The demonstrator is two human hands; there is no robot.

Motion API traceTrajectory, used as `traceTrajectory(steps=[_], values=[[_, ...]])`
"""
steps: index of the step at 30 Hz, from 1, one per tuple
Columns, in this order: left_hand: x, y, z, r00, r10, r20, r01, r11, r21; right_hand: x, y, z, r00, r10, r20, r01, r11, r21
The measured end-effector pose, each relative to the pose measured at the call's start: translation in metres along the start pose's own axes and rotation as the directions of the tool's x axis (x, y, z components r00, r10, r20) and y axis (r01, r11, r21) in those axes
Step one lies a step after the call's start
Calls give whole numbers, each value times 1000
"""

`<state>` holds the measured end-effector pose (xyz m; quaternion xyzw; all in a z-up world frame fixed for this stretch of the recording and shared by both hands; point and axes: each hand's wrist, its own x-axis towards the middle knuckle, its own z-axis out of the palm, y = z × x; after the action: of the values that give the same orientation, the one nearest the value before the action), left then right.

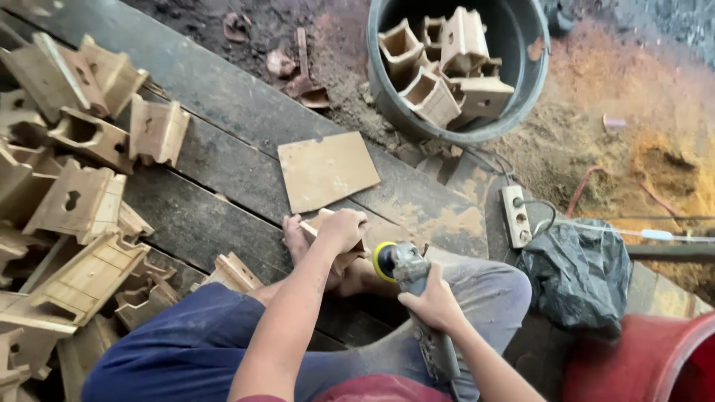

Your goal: Sanding small wooden birdhouse components using a handheld angle grinder

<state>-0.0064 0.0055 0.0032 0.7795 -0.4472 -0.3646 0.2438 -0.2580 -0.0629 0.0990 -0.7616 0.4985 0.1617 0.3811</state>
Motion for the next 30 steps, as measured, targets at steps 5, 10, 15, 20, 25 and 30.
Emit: traceTrajectory(steps=[5, 10, 15, 20, 25, 30], values=[[0, -4, 8, 997, 16, -76, -22, 997, -71, -8, 1, 4, 997, -56, -49, 57, 998, 20], [-2, 0, 7, 995, 42, -87, -45, 998, -38, -3, 7, 22, 986, -164, 33, 165, 986, -24], [6, -9, 20, 991, 62, -120, -66, 997, -28, 2, 12, 26, 981, -191, 17, 192, 981, -32], [8, -4, 12, 995, 73, -74, -73, 997, 10, 7, 0, 13, 995, -101, 21, 102, 993, -51], [-4, 7, -10, 995, -24, 96, 16, 997, 79, -2, -18, -8, 992, 106, 65, -105, 994, -13], [1, 5, -5, 995, -34, 95, 28, 997, 69, -1, -17, 0, 990, 94, 106, -93, 996, -14]])
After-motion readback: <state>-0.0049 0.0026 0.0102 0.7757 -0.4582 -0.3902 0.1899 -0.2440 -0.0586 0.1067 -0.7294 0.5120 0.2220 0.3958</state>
